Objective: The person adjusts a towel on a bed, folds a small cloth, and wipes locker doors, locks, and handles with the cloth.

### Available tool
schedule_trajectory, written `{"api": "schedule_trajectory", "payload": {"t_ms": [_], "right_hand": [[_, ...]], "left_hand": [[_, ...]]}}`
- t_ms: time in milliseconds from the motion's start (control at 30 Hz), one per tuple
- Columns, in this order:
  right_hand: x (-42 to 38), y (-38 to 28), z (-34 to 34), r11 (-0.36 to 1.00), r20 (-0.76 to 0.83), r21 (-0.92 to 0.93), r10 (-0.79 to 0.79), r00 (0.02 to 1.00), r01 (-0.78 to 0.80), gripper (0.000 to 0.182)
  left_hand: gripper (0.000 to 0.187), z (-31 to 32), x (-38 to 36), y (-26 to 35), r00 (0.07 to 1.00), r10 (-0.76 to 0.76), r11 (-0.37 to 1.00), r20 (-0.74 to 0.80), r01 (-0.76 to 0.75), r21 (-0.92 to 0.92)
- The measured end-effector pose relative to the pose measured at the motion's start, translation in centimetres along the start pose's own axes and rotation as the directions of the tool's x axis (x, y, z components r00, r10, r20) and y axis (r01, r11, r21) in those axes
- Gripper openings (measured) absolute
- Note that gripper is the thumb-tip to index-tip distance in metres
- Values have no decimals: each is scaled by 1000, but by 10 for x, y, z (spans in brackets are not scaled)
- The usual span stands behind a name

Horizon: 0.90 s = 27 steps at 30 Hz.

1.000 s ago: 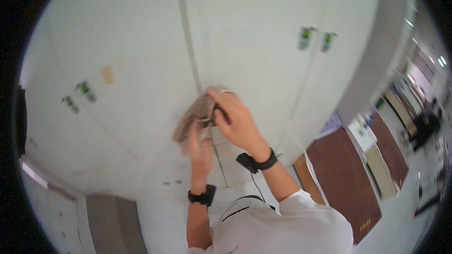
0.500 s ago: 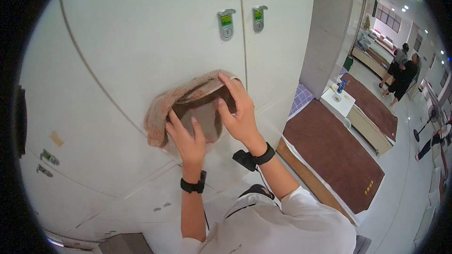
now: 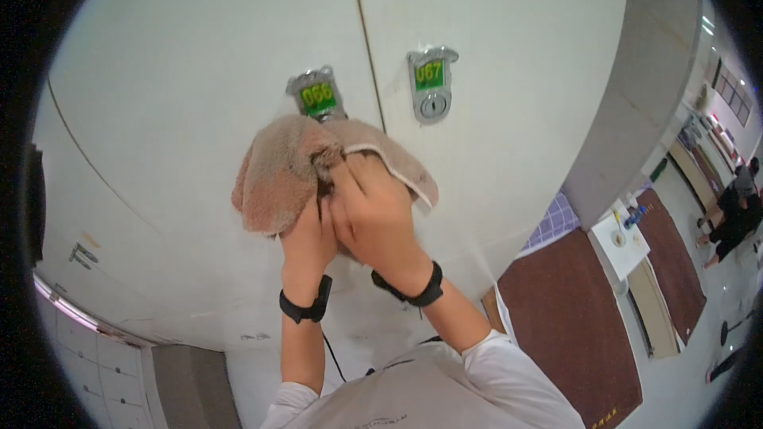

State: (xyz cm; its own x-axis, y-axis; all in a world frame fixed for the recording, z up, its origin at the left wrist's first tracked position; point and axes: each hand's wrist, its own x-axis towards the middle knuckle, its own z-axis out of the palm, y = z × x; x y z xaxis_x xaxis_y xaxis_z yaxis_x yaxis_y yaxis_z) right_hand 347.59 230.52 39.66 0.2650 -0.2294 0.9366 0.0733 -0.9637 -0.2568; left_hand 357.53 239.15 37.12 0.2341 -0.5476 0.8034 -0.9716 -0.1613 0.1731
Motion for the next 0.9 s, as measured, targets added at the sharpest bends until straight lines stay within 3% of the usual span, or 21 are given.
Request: {"api": "schedule_trajectory", "payload": {"t_ms": [67, 233, 333, 367, 433, 533, 633, 733, 800, 833, 900], "right_hand": [[0, 0, -8, 1000, 56, 3, 15, 998, -16, 29], [-14, 9, -15, 999, 78, 26, -31, 996, 29, 60], [-27, 9, -6, 992, 148, 101, 65, 987, -81, 62], [-27, 7, -4, 978, 283, 110, 141, 949, -178, 64], [-28, 6, 2, 975, 320, 66, 182, 930, -213, 65], [-25, 4, 3, 978, 310, 45, 179, 934, -202, 64], [-19, -2, -6, 968, 270, 137, 169, 948, -212, 55], [-13, -7, -17, 943, 280, 217, 186, 942, -250, 48], [-11, -7, -25, 932, 300, 254, 178, 937, -258, 48], [-9, -7, -27, 928, 238, 306, 140, 961, -211, 52], [-5, -3, -33, 952, 188, 270, 98, 977, -148, 58]], "left_hand": [[39, -8, 5, 7, 997, -66, 997, 37, 67, -24], [37, -9, 27, 24, 947, -251, 958, -202, 213, -191], [35, -22, 52, 39, 973, -134, 976, -188, 97, -193], [35, -20, 55, 40, 967, -134, 980, -215, 97, -174], [34, -13, 58, 41, 956, -130, 986, -262, 97, -135], [30, -14, 73, 43, 923, -14, 994, -385, -28, -104], [27, -26, 88, 54, 945, 0, 1000, -327, 4, 13], [27, -32, 101, 62, 947, 5, 1000, -320, -14, -28], [29, -44, 99, 61, 970, -167, 985, -176, 172, 13], [30, -48, 98, 61, 962, -250, 966, -110, 256, 42], [28, -49, 95, 65, 959, -242, 970, -148, 245, 0]]}}
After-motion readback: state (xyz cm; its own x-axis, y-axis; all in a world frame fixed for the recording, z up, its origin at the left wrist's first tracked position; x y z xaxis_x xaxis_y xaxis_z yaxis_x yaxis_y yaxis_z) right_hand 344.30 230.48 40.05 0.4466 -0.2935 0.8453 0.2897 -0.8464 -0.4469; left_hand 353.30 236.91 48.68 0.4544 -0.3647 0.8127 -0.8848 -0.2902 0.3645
